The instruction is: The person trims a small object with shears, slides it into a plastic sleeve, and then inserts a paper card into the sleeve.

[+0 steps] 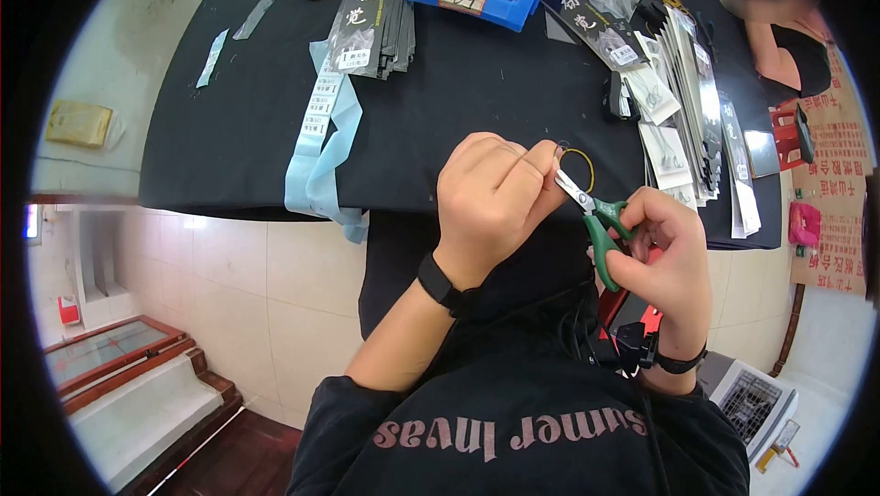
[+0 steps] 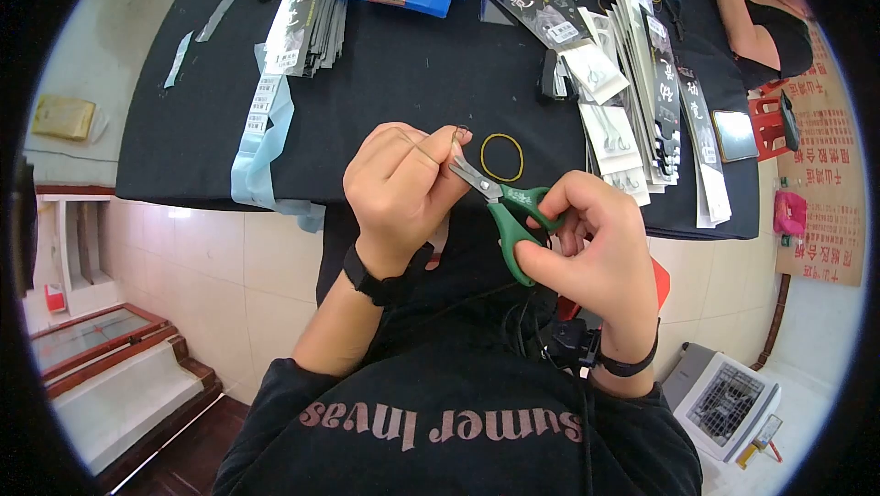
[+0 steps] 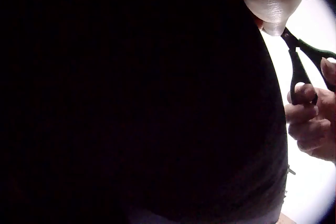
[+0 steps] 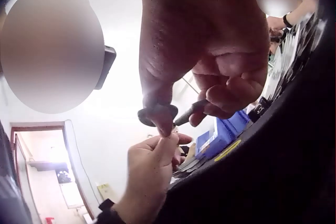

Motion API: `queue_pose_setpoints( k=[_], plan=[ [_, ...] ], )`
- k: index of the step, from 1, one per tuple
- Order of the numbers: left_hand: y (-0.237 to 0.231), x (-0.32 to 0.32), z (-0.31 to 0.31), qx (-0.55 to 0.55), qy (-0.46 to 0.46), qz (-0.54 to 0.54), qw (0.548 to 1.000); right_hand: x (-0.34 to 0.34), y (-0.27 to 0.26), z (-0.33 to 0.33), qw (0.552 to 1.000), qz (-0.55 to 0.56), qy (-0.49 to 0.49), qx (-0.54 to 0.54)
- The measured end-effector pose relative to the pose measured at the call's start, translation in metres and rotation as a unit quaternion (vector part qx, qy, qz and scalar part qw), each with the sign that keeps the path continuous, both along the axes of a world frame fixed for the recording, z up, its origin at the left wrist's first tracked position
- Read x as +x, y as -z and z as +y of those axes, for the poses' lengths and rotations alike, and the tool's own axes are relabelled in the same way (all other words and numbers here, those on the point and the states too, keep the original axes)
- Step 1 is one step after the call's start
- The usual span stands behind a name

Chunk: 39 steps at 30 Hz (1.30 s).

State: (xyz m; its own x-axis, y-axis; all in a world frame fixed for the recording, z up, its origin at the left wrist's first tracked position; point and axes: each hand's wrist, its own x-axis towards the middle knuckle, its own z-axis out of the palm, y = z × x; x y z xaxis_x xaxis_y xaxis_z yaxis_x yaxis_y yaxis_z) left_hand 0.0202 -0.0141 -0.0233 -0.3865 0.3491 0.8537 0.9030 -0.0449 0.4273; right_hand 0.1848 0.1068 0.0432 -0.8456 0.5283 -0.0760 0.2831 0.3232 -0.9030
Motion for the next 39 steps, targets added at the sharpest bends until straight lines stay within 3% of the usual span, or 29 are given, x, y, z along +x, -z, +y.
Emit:
queue_pose_setpoints(
  k=[39],
  plan=[
    [0.0028,0.0005,0.0037,0.013,-0.016,0.036,0.999,-0.0021,-0.0033,-0.0068,0.997,0.002,0.055,0.06]
  ],
)
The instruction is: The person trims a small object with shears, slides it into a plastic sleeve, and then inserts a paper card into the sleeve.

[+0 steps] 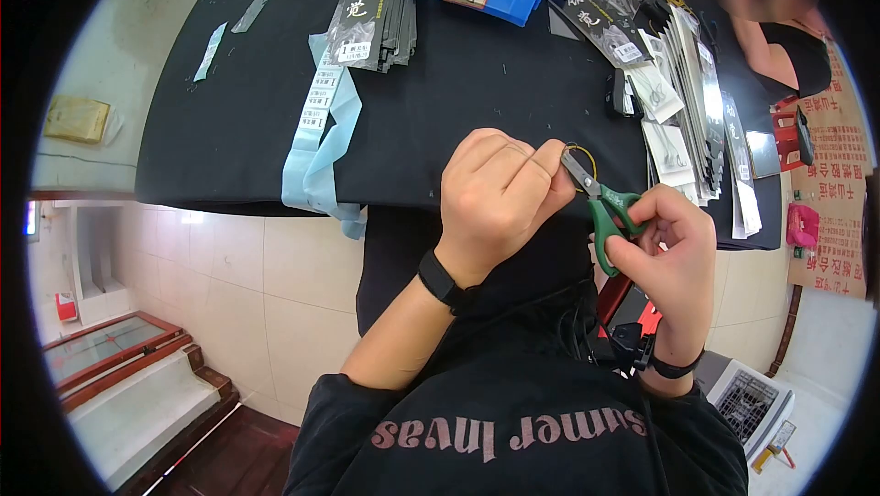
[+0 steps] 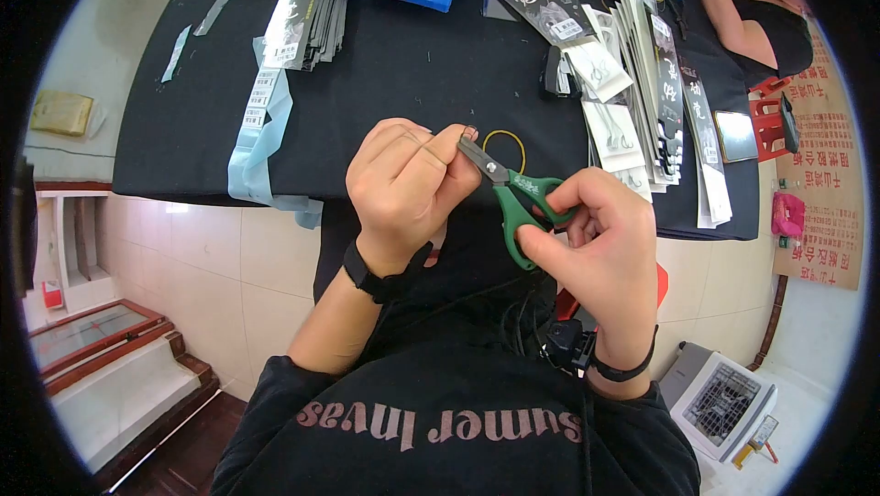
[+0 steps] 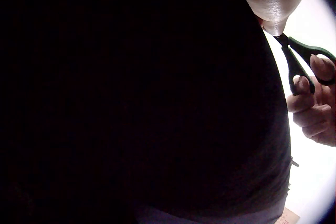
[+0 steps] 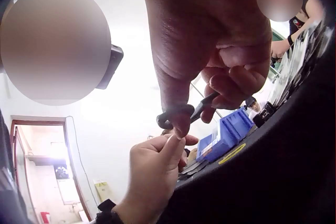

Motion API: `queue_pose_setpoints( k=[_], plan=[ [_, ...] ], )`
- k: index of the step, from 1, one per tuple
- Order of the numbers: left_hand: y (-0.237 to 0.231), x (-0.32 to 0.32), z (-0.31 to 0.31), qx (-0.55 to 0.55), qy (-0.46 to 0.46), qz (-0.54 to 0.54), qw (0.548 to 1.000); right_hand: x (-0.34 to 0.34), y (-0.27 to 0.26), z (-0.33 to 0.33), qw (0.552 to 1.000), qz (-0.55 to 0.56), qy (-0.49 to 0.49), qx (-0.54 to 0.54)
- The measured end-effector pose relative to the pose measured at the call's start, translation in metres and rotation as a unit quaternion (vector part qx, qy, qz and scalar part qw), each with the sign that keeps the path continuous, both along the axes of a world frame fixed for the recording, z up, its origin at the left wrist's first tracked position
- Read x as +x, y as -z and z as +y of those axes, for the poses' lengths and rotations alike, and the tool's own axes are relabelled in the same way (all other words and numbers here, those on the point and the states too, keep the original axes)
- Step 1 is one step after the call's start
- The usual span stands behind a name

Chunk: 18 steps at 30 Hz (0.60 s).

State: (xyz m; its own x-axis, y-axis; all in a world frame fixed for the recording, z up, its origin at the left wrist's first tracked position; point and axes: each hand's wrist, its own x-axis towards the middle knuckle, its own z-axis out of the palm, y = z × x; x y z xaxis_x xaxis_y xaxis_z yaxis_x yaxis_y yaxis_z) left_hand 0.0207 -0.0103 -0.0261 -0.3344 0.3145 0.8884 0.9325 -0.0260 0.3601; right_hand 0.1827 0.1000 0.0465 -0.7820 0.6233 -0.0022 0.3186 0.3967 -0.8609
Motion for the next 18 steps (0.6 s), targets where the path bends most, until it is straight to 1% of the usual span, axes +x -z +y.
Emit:
queue_pose_setpoints(
  k=[18],
  plan=[
    [-0.0004,0.0003,-0.0004,-0.005,0.0,-0.006,1.0,0.001,-0.0007,0.0007,1.0,0.011,-0.007,0.023]
  ],
)
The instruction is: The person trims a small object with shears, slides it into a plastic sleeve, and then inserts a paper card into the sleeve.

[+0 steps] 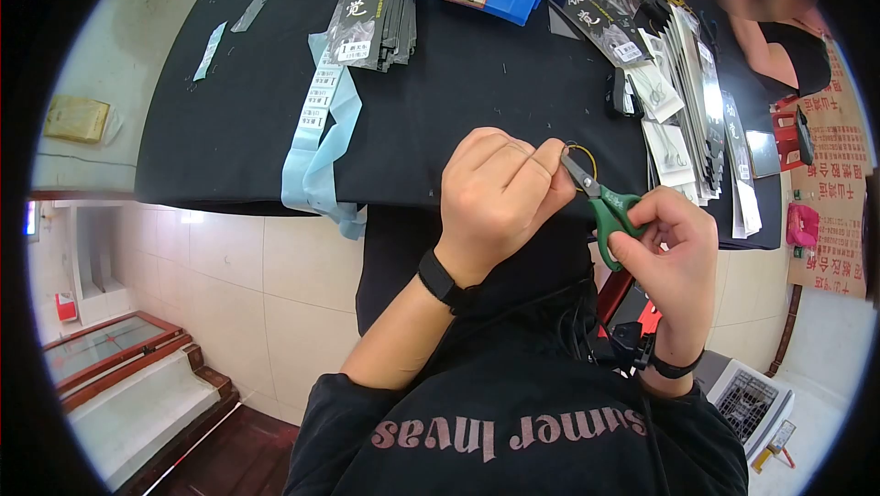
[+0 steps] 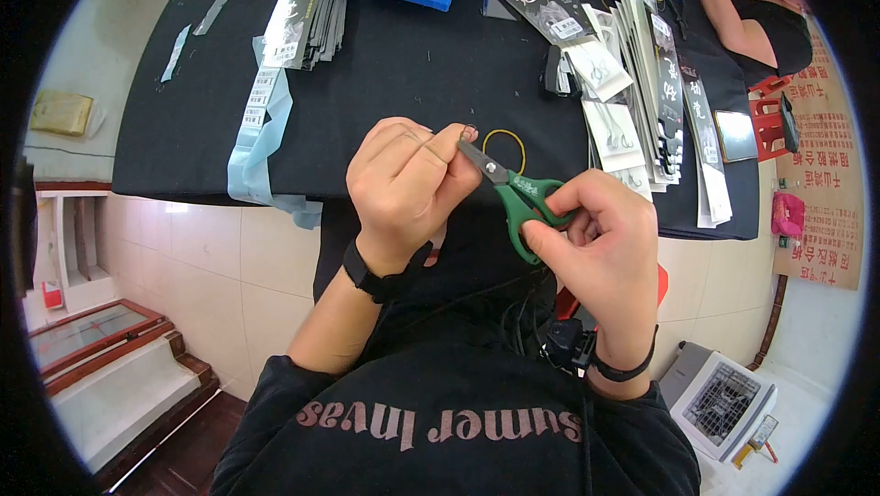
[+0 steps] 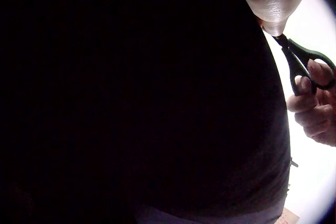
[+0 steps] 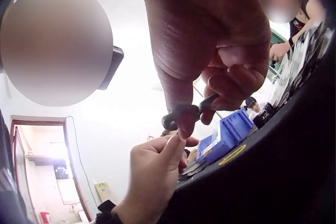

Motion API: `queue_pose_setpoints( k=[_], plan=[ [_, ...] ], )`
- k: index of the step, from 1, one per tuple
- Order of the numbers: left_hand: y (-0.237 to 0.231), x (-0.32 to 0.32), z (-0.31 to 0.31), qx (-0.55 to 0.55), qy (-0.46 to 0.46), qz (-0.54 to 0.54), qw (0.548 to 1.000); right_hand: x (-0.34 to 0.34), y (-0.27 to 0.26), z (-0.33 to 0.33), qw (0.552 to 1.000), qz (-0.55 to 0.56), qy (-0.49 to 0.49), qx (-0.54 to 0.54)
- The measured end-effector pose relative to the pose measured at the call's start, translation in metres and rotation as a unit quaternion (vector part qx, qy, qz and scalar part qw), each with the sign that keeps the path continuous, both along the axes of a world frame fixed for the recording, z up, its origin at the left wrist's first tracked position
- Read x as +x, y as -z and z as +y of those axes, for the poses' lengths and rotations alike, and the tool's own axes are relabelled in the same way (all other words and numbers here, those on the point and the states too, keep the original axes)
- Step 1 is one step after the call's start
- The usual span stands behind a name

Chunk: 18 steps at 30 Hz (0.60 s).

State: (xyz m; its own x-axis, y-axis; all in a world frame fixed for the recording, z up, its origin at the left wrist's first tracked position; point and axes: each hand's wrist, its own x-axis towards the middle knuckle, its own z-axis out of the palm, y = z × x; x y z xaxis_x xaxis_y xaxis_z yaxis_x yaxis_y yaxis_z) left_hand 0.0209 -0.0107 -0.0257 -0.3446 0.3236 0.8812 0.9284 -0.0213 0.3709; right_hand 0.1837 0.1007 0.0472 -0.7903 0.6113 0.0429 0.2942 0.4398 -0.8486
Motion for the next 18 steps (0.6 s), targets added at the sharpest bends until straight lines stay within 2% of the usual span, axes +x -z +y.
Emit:
queue_pose_setpoints(
  k=[8,14,17,18],
  plan=[
    [-0.0022,0.0004,-0.0029,-0.023,0.012,-0.015,1.0,0.0012,-0.005,-0.0004,0.999,-0.012,-0.045,0.006],
    [0.0014,-0.0014,0.0003,0.003,0.001,-0.027,1.0,0.0049,-0.0003,0.0056,0.998,-0.015,-0.04,0.034],
    [-0.0025,-0.0039,-0.0023,0.009,0.026,-0.053,0.998,0.0062,0.0009,0.0087,0.999,-0.028,-0.037,0.024],
    [-0.0079,-0.0036,-0.0057,-0.007,0.055,-0.109,0.992,0.0053,0.0,0.0079,0.999,-0.026,-0.036,0.024]
  ],
)
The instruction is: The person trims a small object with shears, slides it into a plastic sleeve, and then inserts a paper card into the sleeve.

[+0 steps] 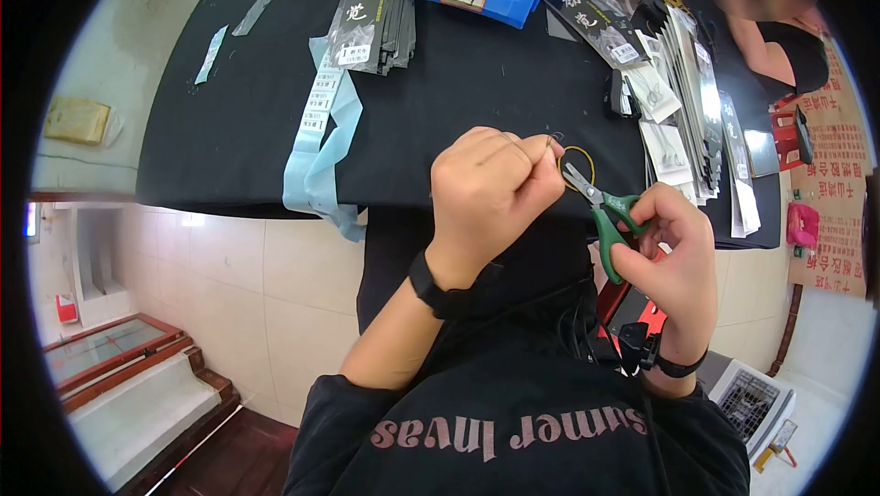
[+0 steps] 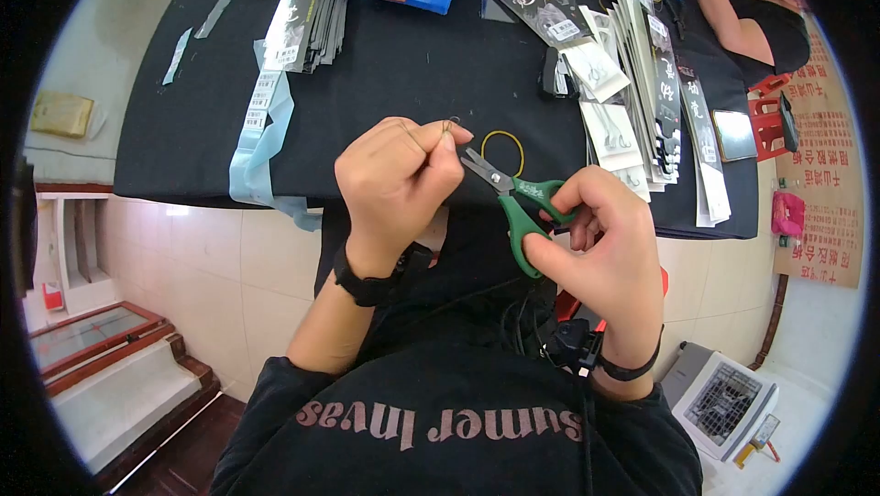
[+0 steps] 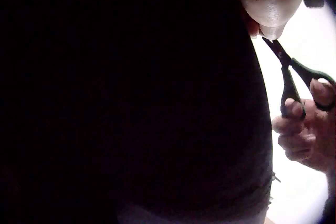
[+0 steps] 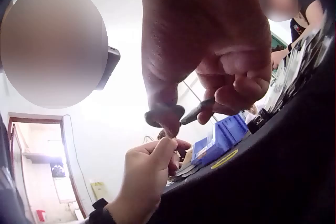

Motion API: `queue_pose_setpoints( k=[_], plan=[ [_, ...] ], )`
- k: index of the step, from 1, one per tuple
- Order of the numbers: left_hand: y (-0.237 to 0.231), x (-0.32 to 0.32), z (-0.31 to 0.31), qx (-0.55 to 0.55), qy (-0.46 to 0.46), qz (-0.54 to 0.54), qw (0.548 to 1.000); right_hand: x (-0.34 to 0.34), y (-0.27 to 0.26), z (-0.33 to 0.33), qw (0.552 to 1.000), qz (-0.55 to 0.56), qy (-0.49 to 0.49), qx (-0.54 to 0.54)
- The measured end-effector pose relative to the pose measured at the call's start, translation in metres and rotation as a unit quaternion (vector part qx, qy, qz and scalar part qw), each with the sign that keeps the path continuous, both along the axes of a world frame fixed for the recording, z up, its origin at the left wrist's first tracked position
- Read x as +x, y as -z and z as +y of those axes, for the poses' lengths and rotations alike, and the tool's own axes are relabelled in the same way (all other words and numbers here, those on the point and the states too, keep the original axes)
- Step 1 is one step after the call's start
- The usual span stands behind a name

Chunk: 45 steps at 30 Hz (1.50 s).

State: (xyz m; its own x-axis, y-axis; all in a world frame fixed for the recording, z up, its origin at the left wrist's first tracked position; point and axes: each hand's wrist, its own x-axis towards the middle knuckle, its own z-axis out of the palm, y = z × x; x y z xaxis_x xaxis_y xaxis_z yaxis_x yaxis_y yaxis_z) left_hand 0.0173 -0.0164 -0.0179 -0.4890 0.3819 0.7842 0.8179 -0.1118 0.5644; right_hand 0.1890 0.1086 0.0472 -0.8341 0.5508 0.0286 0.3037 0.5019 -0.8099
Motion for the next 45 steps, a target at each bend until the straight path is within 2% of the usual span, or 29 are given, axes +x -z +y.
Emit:
queue_pose_setpoints(
  k=[1,2,4,5,7,9,12,14,18,20,22,25,27,29,31,32,33,35,36,38,39,40,41,45],
  plan=[
    [-0.004,0.0,-0.003,-0.017,0.031,-0.056,0.998,-0.002,-0.002,-0.002,1.0,-0.001,0.016,-0.014],
    [-0.006,-0.001,-0.006,-0.017,0.031,-0.055,0.998,-0.003,-0.003,-0.003,0.999,-0.003,0.032,-0.029],
    [-0.009,-0.004,-0.01,-0.027,0.098,-0.227,0.969,-0.004,-0.001,-0.001,0.999,0.0,0.039,-0.024],
    [-0.011,-0.005,-0.012,-0.028,0.098,-0.224,0.969,-0.005,-0.001,0.0,0.999,0.002,0.046,-0.019],
    [-0.016,-0.005,-0.016,-0.024,0.143,-0.347,0.927,-0.006,-0.001,-0.002,0.997,0.0,0.049,-0.054],
    [-0.017,-0.006,-0.016,-0.022,0.148,-0.352,0.924,-0.008,-0.001,-0.003,0.995,-0.003,0.053,-0.089],
    [-0.015,-0.007,-0.015,-0.005,0.156,-0.373,0.915,-0.013,-0.002,-0.004,0.997,-0.016,0.054,-0.058],
    [-0.014,-0.008,-0.015,0.008,0.158,-0.387,0.909,-0.017,-0.003,-0.003,0.995,-0.048,0.08,0.035],
    [-0.012,-0.009,-0.016,0.013,0.171,-0.407,0.897,-0.023,-0.001,-0.002,0.992,-0.034,0.108,0.052],
    [-0.014,-0.01,-0.017,0.015,0.177,-0.41,0.894,-0.027,-0.003,-0.003,0.99,-0.053,0.13,0.023],
    [-0.015,-0.01,-0.019,0.032,0.205,-0.428,0.879,-0.03,0.001,-0.001,0.989,-0.046,0.129,0.048],
    [-0.019,-0.007,-0.022,0.008,0.195,-0.396,0.897,-0.032,0.002,-0.001,0.988,-0.019,0.132,0.074],
    [-0.02,-0.004,-0.021,0.007,0.183,-0.369,0.911,-0.034,-0.003,-0.001,0.983,-0.024,0.121,0.136],
    [-0.018,-0.007,-0.023,0.01,0.191,-0.348,0.918,-0.042,-0.002,-0.001,0.982,-0.033,0.126,0.138],
    [-0.015,-0.007,-0.021,0.014,0.183,-0.326,0.927,-0.051,-0.001,0.004,0.973,-0.084,0.109,0.185],
    [-0.016,-0.006,-0.021,0.008,0.175,-0.316,0.933,-0.059,-0.011,0.009,0.974,-0.15,0.085,0.144],
    [-0.019,-0.005,-0.02,0.004,0.165,-0.305,0.938,-0.063,-0.013,0.012,0.975,-0.138,0.087,0.15],
    [-0.035,-0.003,-0.02,-0.007,0.142,-0.3,0.943,-0.072,-0.013,0.02,0.958,-0.193,0.059,0.202],
    [-0.041,-0.005,-0.018,-0.003,0.131,-0.245,0.96,-0.079,-0.017,0.023,0.95,-0.234,0.05,0.203],
    [-0.058,-0.014,-0.015,0.004,0.105,-0.152,0.983,-0.084,-0.003,0.032,0.948,-0.209,0.047,0.235],
    [-0.073,-0.02,-0.012,0.01,0.103,-0.141,0.985,-0.085,0.0,0.035,0.945,-0.195,0.042,0.26],
    [-0.092,-0.026,-0.007,0.02,0.055,-0.066,0.996,-0.086,-0.006,0.034,0.941,-0.212,0.034,0.262],
    [-0.11,-0.033,-0.003,0.029,0.006,0.007,1.0,-0.088,-0.008,0.034,0.941,-0.204,0.034,0.266],
    [-0.178,-0.087,0.028,-0.001,-0.057,0.131,0.99,-0.094,-0.012,0.036,0.931,-0.223,0.001,0.288]
  ],
)
